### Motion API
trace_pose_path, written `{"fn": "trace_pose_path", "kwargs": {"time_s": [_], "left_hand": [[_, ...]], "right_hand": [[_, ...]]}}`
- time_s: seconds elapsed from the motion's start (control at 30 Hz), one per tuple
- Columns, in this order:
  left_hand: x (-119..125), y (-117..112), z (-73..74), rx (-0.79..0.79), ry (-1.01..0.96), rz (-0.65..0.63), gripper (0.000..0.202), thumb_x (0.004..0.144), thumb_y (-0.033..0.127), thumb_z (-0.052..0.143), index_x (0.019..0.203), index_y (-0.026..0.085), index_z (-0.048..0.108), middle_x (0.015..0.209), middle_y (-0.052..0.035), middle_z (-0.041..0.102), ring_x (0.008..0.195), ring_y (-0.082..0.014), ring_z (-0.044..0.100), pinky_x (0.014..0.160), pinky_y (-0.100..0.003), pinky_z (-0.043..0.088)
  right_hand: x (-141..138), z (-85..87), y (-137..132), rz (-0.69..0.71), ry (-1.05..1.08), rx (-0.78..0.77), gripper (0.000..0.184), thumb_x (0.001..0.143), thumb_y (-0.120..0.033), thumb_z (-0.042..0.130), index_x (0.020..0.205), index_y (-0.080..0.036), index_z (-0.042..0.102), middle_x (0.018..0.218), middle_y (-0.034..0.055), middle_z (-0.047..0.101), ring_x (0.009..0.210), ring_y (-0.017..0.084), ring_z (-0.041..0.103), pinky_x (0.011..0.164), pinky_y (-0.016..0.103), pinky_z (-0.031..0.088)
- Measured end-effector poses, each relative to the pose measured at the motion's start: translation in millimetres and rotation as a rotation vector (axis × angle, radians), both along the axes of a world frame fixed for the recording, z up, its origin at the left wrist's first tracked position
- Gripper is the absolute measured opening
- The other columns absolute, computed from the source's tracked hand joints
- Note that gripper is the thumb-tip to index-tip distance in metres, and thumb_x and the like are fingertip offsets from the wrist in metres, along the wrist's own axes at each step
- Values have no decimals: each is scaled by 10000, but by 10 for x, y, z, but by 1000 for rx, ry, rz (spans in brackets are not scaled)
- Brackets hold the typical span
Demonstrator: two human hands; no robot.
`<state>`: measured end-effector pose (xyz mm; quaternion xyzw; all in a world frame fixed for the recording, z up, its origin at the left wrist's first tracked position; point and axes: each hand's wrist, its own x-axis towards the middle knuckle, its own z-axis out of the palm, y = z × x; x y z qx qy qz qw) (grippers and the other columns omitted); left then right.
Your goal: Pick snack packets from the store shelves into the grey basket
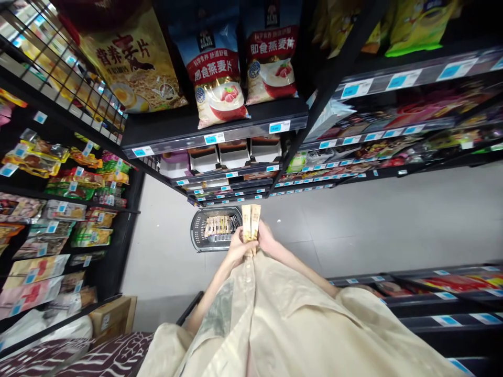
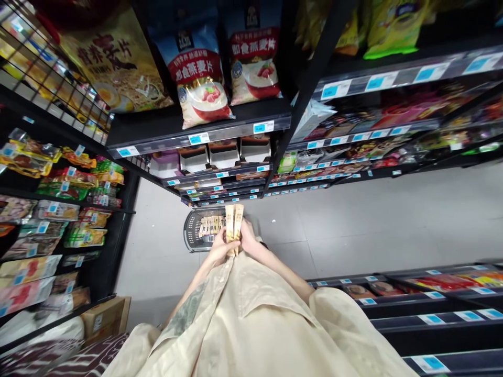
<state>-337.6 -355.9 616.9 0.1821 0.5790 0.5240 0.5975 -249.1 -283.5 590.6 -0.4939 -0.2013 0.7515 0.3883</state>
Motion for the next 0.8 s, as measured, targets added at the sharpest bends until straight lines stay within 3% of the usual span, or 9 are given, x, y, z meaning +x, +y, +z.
{"fn": "trace_pose_path", "kwargs": {"time_s": [0.2,0.33,0.47,0.63,0.8], "left_hand": [[4,-46,-25,-55,10,48,571,547,341,985,1016,159,715,1011,-104,783,866,-211,721,806,-330,566],[-19,-64,8,-38,69,66,545,590,356,965,1033,149,723,1033,-114,787,891,-228,730,805,-339,577],[-25,-92,37,-26,91,70,582,575,365,978,1050,143,725,1019,-110,784,865,-223,725,788,-337,579],[-48,-85,47,-40,34,124,550,684,608,877,920,142,706,770,-24,692,627,-126,604,592,-242,478],[-114,-37,56,-10,-91,199,588,739,662,809,1003,146,714,821,-19,679,606,-100,572,571,-225,454]], "right_hand": [[14,150,-56,4,-43,-112,257,678,-370,801,846,-220,676,740,3,743,692,195,702,597,270,554],[111,225,-90,127,-12,38,325,697,-411,859,895,-197,716,898,35,784,818,195,722,705,266,574],[191,221,-107,254,-62,133,437,577,-306,956,929,-172,735,933,54,794,797,202,723,733,290,583],[242,177,-44,147,-52,46,447,540,-313,971,885,-172,724,815,39,780,656,187,687,612,287,563],[305,156,7,74,-104,70,464,516,-302,974,888,-176,728,847,31,782,675,167,671,624,271,546]]}}
